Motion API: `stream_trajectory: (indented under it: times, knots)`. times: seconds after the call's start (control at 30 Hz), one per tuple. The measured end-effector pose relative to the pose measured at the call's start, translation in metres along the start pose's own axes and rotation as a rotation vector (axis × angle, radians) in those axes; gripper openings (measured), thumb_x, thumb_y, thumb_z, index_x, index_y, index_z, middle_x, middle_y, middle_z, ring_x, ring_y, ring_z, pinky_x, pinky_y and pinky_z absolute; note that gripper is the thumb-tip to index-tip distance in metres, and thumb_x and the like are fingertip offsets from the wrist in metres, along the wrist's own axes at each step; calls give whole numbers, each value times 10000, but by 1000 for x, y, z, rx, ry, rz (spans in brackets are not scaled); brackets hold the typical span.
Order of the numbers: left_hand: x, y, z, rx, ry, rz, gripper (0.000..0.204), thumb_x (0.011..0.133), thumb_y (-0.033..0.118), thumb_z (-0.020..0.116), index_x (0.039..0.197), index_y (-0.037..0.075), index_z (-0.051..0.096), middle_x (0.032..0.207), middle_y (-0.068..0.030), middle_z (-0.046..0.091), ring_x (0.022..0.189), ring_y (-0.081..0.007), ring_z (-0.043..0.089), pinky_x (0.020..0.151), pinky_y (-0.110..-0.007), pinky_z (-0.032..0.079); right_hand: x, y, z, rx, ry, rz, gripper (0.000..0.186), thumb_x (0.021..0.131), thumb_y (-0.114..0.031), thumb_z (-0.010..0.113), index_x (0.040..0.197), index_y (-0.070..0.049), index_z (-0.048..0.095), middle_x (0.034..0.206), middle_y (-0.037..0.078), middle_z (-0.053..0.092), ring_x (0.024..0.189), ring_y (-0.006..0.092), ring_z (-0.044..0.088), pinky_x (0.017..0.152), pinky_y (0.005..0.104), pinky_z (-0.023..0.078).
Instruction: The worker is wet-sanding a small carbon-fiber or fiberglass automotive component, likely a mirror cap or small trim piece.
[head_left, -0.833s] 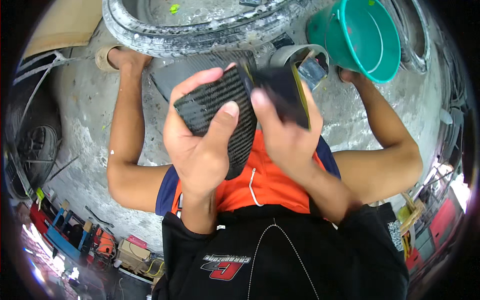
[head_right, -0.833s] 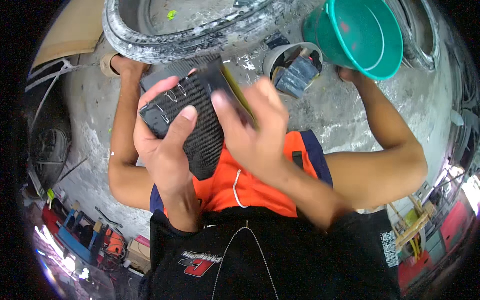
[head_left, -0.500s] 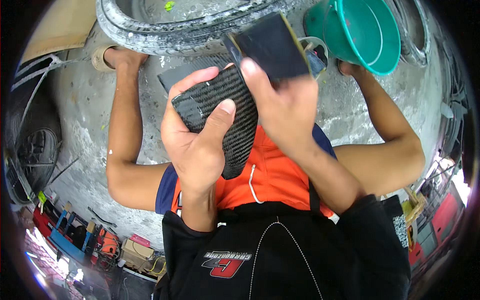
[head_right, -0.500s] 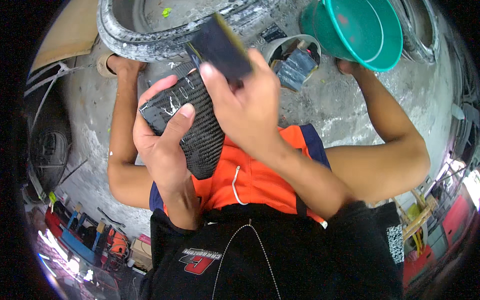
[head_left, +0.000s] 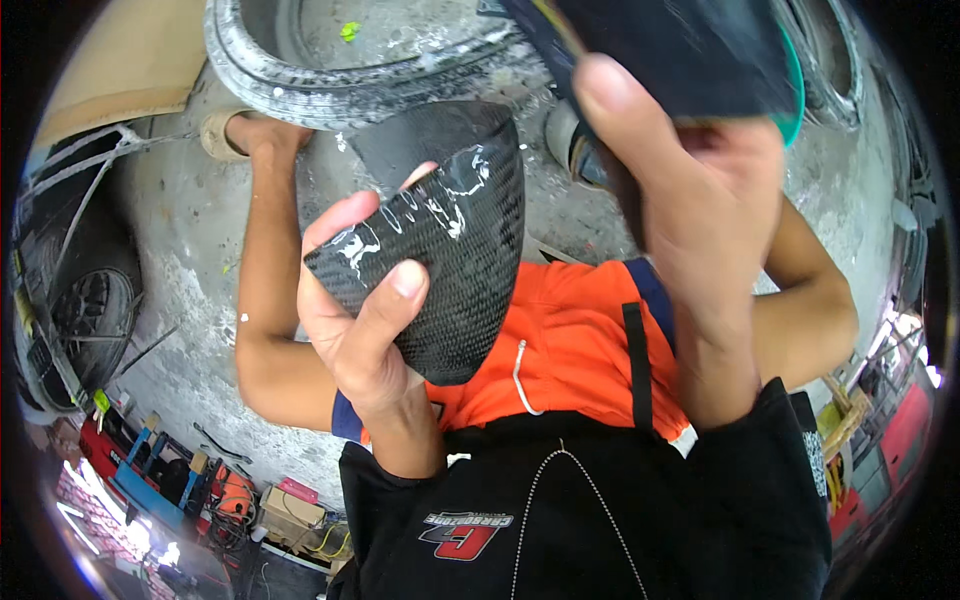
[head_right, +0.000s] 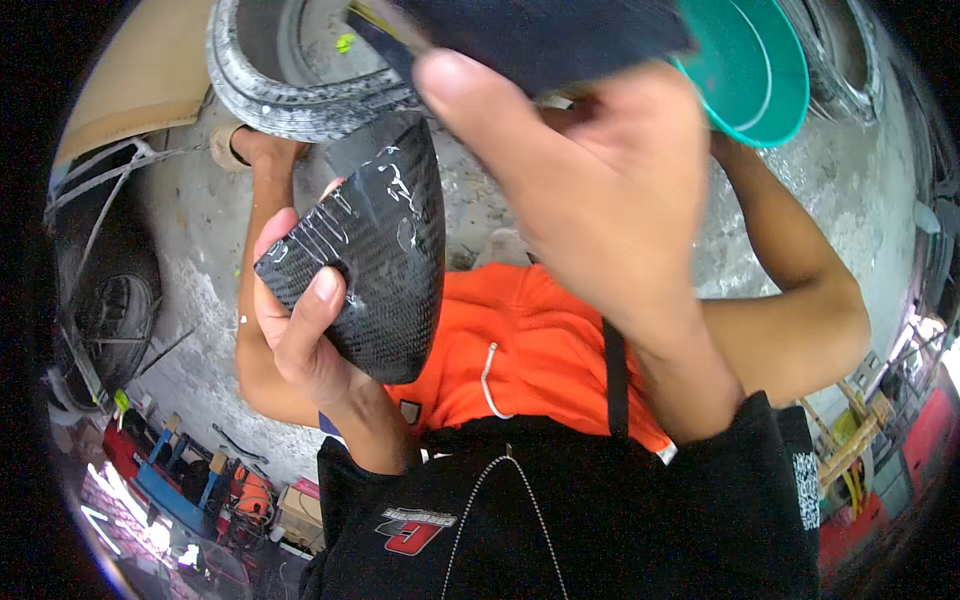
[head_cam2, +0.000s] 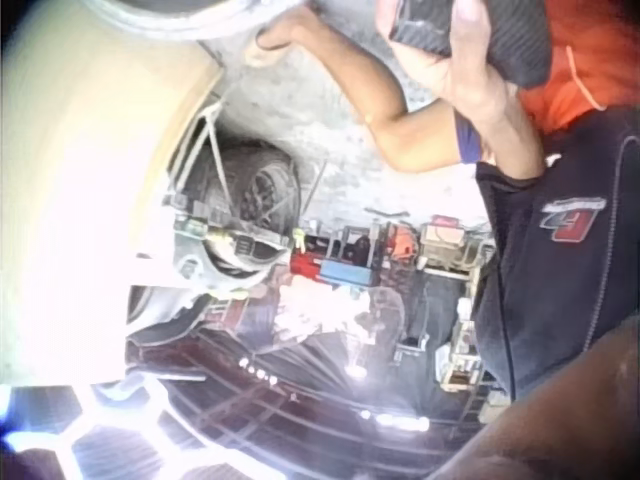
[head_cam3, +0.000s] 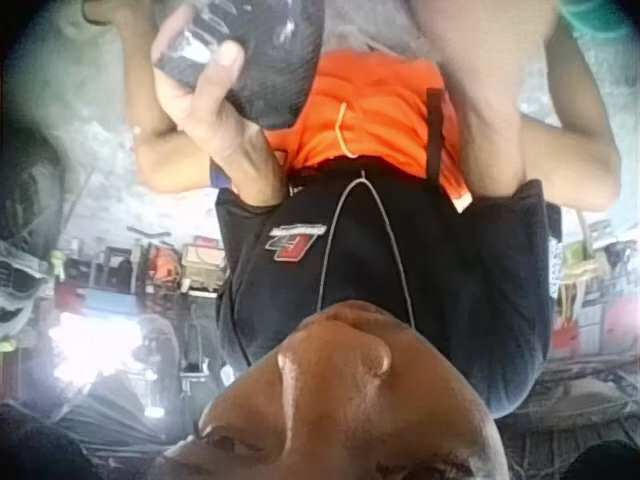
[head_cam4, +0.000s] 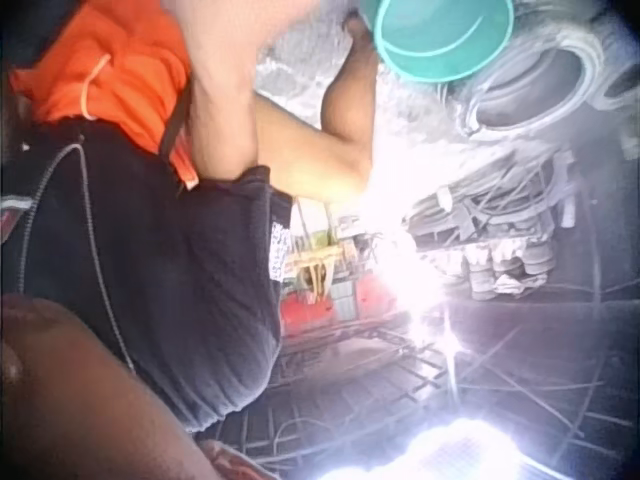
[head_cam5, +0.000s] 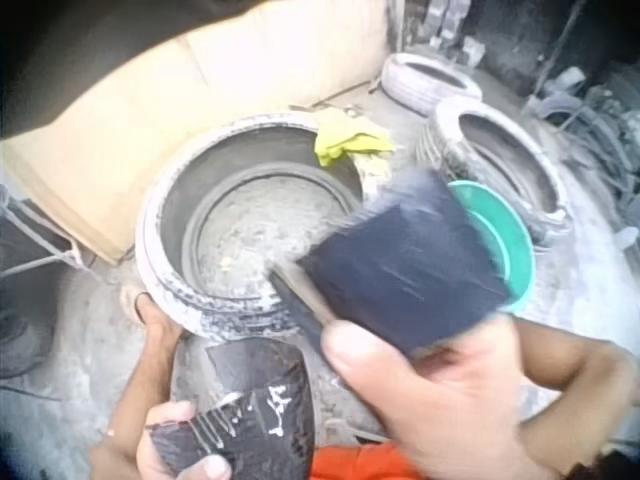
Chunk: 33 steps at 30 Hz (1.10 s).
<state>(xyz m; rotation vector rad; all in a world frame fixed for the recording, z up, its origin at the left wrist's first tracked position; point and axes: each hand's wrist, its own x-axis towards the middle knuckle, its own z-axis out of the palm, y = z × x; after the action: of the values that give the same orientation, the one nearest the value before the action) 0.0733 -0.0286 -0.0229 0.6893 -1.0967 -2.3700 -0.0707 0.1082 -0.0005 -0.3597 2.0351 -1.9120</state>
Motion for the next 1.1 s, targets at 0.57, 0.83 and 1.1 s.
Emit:
stream_trajectory:
  times: [0.57, 0.83, 1.1]
  knots:
    - [7, 35, -23, 187, -251, 26, 442, 795, -86, 712, 1201, -86, 539, 1148, -410, 624, 1145, -458, 645, 1032, -517, 492, -25, -32, -21, -888, -1085, -224, 975, 779, -84, 695, 1610, -57, 186, 652, 102, 603, 572, 305, 622, 522, 421, 488]
    - [12, 33, -26, 290, -70, -49, 582, 740, -20, 707, 1288, -50, 515, 1306, -424, 542, 1153, -436, 642, 1031, -524, 503, -31, -22, -33, -603, -1274, -249, 529, 782, -64, 672, 1308, -23, 628, 756, 127, 630, 687, 324, 651, 622, 422, 537]
    - [17, 23, -18, -71, -46, -84, 570, 769, -54, 694, 1308, -74, 509, 1300, -457, 525, 1140, -441, 651, 1030, -507, 504, -37, 6, -4, 152, -248, 125, 362, 873, -77, 785, 1193, 34, 659, 1096, 66, 692, 979, 145, 639, 890, 311, 502]
